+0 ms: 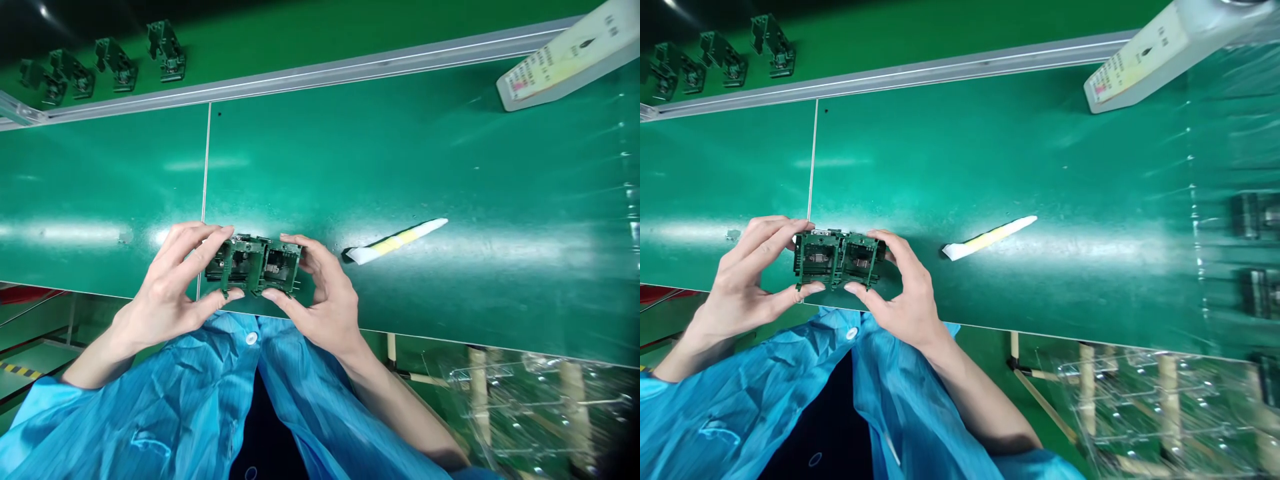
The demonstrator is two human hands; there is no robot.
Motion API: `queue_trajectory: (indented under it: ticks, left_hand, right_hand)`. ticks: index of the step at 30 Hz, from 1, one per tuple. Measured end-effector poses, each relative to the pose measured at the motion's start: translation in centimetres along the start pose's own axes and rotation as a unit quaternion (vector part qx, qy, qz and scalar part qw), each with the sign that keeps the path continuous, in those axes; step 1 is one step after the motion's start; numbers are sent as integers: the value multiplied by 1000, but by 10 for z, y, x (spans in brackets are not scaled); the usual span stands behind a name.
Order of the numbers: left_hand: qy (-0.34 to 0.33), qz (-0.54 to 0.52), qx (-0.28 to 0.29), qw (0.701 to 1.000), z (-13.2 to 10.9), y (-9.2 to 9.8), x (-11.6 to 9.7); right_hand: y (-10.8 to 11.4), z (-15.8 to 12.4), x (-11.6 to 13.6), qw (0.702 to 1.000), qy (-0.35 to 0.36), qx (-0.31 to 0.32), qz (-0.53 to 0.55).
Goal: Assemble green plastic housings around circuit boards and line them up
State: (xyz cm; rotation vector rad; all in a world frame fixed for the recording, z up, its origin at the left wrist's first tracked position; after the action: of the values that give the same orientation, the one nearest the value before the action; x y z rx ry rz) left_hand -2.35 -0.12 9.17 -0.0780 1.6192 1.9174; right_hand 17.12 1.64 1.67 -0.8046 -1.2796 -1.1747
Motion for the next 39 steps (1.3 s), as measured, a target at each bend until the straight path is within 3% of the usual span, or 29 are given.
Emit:
queue_trajectory:
  ticks: [39]
  left_hand:
    - [-16,-46,-5,999,-6,-1,8]
  right_hand:
    - [4,-2,18,998,16,4,-60]
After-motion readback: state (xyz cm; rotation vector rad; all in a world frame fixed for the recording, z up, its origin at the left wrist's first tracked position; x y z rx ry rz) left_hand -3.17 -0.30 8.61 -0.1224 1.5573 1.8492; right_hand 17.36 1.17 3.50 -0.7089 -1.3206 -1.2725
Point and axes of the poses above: each hand's wrist, its own z-axis towards the middle knuckle, its own y-axis out of the back of the hand, x = y × z, the point moved 3 cm from there along z, towards the middle knuckle, and after that the axes turned 2 degrees about y, right-handed, at the moved point
